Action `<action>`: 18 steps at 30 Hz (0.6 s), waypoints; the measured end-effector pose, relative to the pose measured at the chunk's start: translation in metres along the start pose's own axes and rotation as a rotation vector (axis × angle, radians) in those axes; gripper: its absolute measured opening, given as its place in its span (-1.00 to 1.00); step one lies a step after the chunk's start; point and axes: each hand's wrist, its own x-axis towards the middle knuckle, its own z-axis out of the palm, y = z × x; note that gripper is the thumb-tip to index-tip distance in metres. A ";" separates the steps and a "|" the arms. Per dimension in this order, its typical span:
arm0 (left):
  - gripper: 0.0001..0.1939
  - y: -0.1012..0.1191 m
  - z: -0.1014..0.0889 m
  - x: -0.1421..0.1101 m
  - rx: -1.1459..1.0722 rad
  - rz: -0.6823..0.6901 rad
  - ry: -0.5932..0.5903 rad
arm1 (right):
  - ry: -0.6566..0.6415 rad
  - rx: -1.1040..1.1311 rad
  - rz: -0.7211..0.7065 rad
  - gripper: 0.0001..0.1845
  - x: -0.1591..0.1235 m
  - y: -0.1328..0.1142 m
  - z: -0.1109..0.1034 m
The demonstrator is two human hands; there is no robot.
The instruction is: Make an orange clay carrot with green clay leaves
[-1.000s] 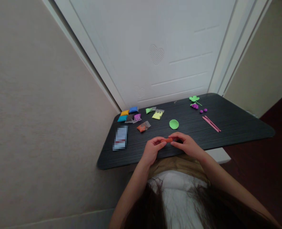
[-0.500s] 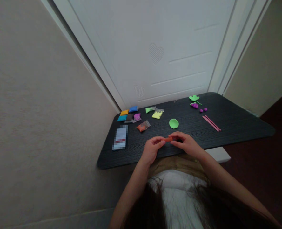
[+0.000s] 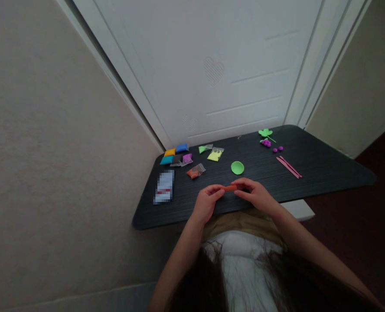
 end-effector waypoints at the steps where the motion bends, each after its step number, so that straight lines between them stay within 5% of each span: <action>1: -0.78 0.001 0.000 0.000 -0.004 -0.004 0.002 | 0.003 0.003 0.003 -0.69 0.000 0.000 0.000; 18: -0.79 0.000 -0.001 0.000 0.023 -0.001 0.028 | 0.019 0.026 0.023 -0.68 0.000 0.003 0.000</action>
